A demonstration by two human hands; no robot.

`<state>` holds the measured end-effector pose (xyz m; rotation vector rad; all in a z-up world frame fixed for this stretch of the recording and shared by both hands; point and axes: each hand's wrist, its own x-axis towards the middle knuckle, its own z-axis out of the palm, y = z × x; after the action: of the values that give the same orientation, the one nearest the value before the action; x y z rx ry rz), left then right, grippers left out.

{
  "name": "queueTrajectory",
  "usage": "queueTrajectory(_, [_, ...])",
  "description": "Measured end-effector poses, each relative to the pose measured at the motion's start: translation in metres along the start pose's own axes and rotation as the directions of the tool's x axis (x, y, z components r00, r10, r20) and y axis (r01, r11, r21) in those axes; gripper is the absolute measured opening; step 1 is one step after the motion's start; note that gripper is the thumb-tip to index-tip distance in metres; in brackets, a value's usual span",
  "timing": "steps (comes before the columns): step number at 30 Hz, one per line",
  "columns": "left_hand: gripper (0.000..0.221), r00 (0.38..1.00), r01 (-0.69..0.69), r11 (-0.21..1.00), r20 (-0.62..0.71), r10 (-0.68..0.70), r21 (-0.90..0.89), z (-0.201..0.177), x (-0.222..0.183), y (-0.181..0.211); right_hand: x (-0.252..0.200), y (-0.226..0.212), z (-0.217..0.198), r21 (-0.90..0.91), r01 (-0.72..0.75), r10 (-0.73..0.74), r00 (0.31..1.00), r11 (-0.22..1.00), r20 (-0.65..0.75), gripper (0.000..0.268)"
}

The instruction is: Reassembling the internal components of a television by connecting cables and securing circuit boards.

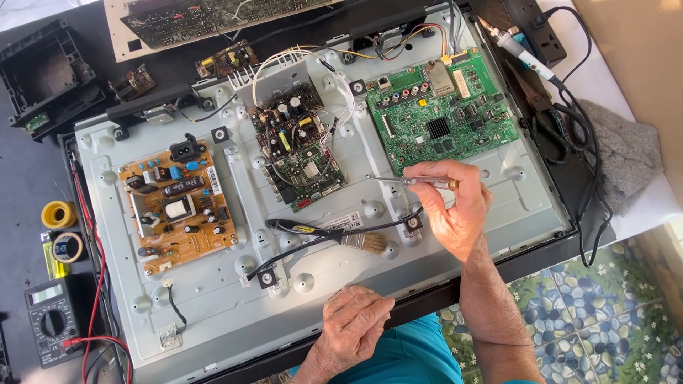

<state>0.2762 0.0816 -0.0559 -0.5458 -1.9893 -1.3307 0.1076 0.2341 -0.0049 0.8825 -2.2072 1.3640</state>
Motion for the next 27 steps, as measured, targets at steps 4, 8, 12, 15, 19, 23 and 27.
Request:
queueTrajectory(4, [0.018, 1.0, -0.001, 1.0, 0.009, 0.001, -0.024, -0.0006, 0.0008, -0.0006, -0.0005, 0.0015, 0.004, 0.001, 0.029, -0.029, 1.0, 1.0, -0.008, 0.025])
queueTrajectory(8, [0.018, 1.0, 0.005, 1.0, 0.009, -0.005, -0.023, -0.0013, 0.0016, 0.0001, -0.0022, 0.0012, 0.0033, -0.028, 0.017, -0.018, 1.0, 0.999, -0.016, 0.025])
queueTrajectory(12, [0.018, 1.0, -0.011, 1.0, -0.003, 0.011, -0.006, -0.0007, 0.0018, -0.0001, -0.003, 0.0028, 0.0036, -0.025, 0.006, -0.007, 1.0, 1.0, -0.023, 0.025])
queueTrajectory(15, [0.018, 1.0, -0.005, 1.0, 0.004, 0.005, -0.016, -0.001, 0.0008, -0.0001, -0.0025, 0.0036, 0.0042, -0.014, 0.022, -0.022, 1.0, 1.0, -0.019, 0.026])
queueTrajectory(19, [0.016, 1.0, -0.002, 1.0, 0.012, 0.002, -0.006, -0.0012, -0.0001, -0.0001, -0.0036, 0.0055, 0.0053, -0.016, 0.017, -0.018, 1.0, 1.0, -0.012, 0.025])
queueTrajectory(23, [0.017, 1.0, -0.009, 1.0, -0.007, 0.009, -0.006, -0.0019, 0.0015, 0.0009, -0.0025, 0.0023, 0.0059, -0.003, 0.032, -0.032, 0.999, 0.999, -0.024, 0.027])
queueTrajectory(27, [0.014, 1.0, 0.001, 1.0, 0.002, -0.001, -0.022, -0.0033, 0.002, 0.0018, -0.0019, 0.001, 0.0064, 0.04, 0.016, -0.015, 0.999, 0.999, -0.042, 0.027])
